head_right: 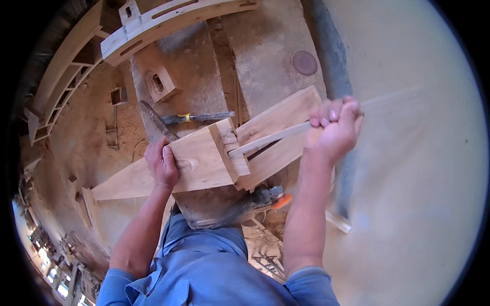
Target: The person carries a long wooden plank to a workbench, then uses a hammer and chisel to carve a mortise into a wooden frame. They repeatedly test fit a wooden dowel into the mortise, apply glue from a bucket, and continue hammering the dowel into place.
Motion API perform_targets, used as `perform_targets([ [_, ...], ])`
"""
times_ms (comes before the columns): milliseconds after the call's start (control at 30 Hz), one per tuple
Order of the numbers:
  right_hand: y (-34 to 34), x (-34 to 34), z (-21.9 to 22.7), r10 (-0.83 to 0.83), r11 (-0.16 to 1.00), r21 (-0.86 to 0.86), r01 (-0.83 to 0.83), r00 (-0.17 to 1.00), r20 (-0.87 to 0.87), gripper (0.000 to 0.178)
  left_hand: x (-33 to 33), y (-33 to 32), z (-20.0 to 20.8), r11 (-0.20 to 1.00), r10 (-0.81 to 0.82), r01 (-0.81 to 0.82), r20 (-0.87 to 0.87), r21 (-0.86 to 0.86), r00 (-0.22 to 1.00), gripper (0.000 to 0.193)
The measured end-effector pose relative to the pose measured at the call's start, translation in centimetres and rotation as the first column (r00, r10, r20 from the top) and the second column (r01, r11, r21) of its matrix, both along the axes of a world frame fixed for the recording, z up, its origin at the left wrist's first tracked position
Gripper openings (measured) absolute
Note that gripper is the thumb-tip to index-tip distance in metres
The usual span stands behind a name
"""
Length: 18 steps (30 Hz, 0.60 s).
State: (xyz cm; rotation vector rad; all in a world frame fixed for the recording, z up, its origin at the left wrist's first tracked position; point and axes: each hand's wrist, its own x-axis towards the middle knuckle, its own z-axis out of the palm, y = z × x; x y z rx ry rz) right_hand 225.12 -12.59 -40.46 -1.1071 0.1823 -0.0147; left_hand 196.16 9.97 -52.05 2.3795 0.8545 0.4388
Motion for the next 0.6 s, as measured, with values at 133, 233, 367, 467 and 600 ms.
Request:
perform_targets([
  [133,1.1,-0.5,0.8,-0.003,1.0,-0.004,0.003,0.999,-0.052,0.021,-0.1,0.0,0.0,1.0,-0.003,0.004,-0.023,0.03,1.0,0.033],
  [233,1.0,-1.4,1.7,-0.059,0.998,0.029,0.061,0.995,-0.078,0.019,-0.1,-0.2,0.1,0.999,-0.004,0.006,-0.049,0.045,0.999,0.035],
  [367,1.0,-1.1,1.5,-0.083,0.997,0.004,0.083,0.991,-0.107,0.02,0.3,-0.2,0.2,0.998,-0.022,0.023,-0.031,0.058,0.999,0.034],
  [467,1.1,-1.4,0.5,-0.075,0.997,0.006,0.077,0.986,-0.152,0.02,0.1,-0.1,0.0,0.998,-0.032,0.033,-0.033,0.059,0.999,0.034],
  [600,0.2,-2.2,-2.1,-0.08,0.991,0.082,0.102,0.968,-0.237,0.019,-0.1,-0.3,0.5,0.999,-0.035,0.037,-0.08,0.027,0.996,0.04],
])
